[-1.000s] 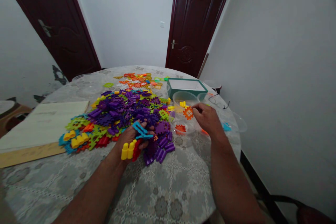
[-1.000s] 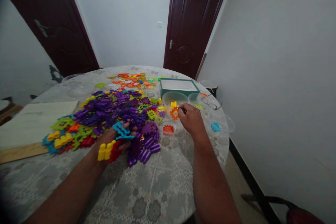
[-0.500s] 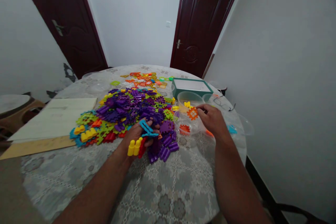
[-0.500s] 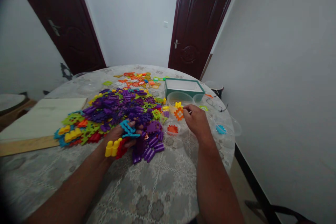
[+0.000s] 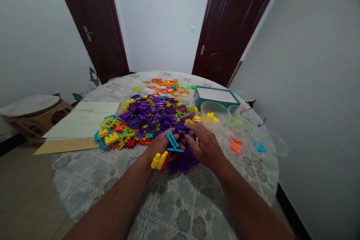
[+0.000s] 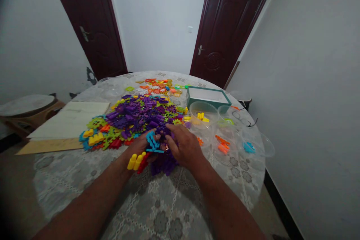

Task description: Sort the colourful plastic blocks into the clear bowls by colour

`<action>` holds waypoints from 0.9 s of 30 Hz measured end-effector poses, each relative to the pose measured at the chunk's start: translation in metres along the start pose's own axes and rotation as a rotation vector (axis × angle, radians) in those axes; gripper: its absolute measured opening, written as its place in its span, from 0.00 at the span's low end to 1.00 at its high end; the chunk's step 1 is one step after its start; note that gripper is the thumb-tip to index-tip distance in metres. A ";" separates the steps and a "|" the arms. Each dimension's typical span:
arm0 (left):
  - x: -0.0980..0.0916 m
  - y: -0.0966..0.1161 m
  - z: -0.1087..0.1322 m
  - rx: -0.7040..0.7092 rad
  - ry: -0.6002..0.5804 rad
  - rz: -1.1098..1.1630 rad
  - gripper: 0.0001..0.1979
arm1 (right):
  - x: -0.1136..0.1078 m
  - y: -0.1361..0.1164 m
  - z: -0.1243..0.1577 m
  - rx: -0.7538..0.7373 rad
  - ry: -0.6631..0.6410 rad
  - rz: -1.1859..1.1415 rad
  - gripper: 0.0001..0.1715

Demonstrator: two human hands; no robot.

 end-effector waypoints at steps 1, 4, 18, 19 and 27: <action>0.001 -0.001 0.001 -0.011 -0.013 -0.025 0.20 | 0.004 -0.002 0.001 0.009 0.002 -0.011 0.21; 0.001 -0.003 0.001 -0.037 -0.026 -0.064 0.20 | 0.007 -0.001 0.001 0.055 0.027 -0.052 0.19; -0.004 0.006 -0.001 -0.012 0.041 -0.005 0.17 | -0.039 0.033 -0.011 0.357 -0.120 -0.134 0.17; -0.003 0.008 0.000 -0.007 0.052 -0.006 0.16 | -0.044 0.037 -0.015 0.348 -0.180 -0.110 0.16; -0.006 0.016 0.000 0.024 0.121 0.036 0.16 | -0.092 0.128 -0.103 0.526 0.188 0.089 0.21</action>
Point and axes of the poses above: each hand's wrist, its own z-axis away from the middle knuckle, its own x-axis out of the palm, y = z × x, the point moved 4 cm from there along -z, towards the middle knuckle, and after that the axes turned 3 degrees about x, right-handed, at the moved point
